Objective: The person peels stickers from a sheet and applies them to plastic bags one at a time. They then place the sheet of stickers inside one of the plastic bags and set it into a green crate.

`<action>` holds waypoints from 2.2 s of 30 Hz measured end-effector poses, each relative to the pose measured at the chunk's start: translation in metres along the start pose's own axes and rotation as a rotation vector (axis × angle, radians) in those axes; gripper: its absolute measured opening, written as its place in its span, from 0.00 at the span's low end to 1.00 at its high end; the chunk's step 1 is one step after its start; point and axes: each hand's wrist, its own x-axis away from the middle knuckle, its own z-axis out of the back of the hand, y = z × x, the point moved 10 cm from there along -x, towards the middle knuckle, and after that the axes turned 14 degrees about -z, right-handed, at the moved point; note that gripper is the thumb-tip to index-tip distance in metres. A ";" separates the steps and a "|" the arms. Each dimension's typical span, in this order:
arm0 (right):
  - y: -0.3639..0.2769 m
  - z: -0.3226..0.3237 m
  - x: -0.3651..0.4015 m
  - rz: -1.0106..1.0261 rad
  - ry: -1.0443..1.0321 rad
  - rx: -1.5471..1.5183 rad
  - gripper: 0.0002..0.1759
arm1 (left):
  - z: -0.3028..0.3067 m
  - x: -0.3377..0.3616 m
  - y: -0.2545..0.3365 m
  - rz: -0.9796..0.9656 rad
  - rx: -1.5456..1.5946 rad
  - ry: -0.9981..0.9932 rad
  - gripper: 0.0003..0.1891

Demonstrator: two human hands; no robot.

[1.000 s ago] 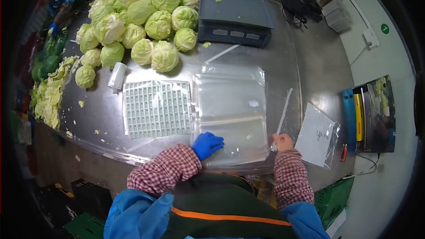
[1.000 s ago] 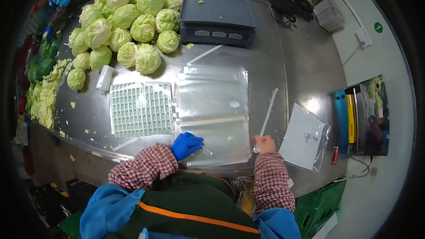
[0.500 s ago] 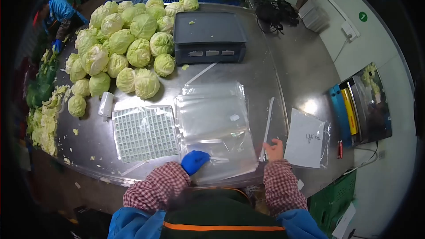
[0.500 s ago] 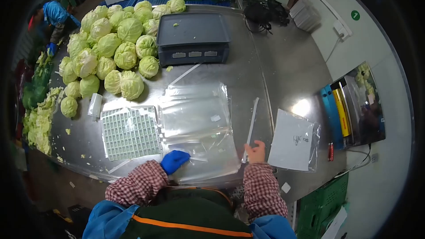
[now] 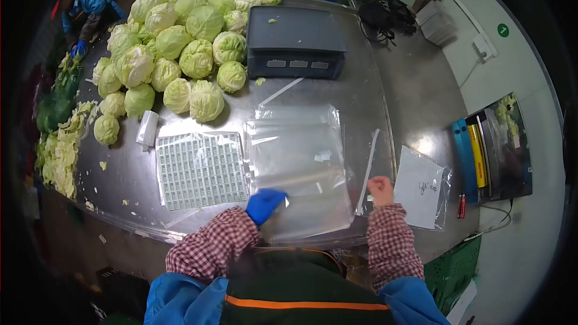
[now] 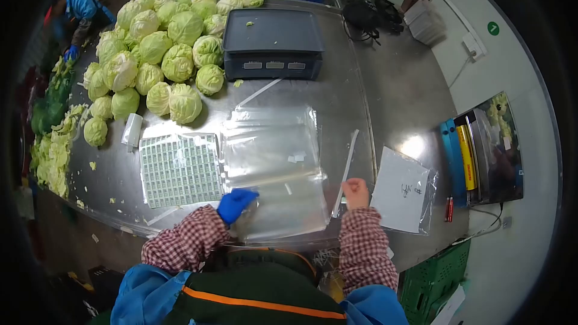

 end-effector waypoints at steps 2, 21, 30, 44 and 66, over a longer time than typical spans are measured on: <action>-0.020 0.002 0.020 -0.078 -0.260 -0.416 0.14 | 0.049 0.025 0.086 -0.561 -0.286 0.496 0.09; -0.036 -0.109 0.029 0.198 -0.415 0.111 0.17 | -0.047 0.042 0.041 -0.915 -0.922 -0.443 0.11; 0.018 0.008 0.003 0.120 0.030 -0.524 0.12 | 0.028 -0.043 0.020 0.063 -0.032 -0.056 0.15; -0.142 -0.107 0.161 0.280 -0.631 -0.473 0.13 | 0.274 -0.001 0.130 -0.370 -1.240 0.012 0.26; -0.323 -0.060 0.286 1.173 -0.624 0.138 0.19 | 0.109 0.058 0.275 -0.565 -0.774 -0.216 0.23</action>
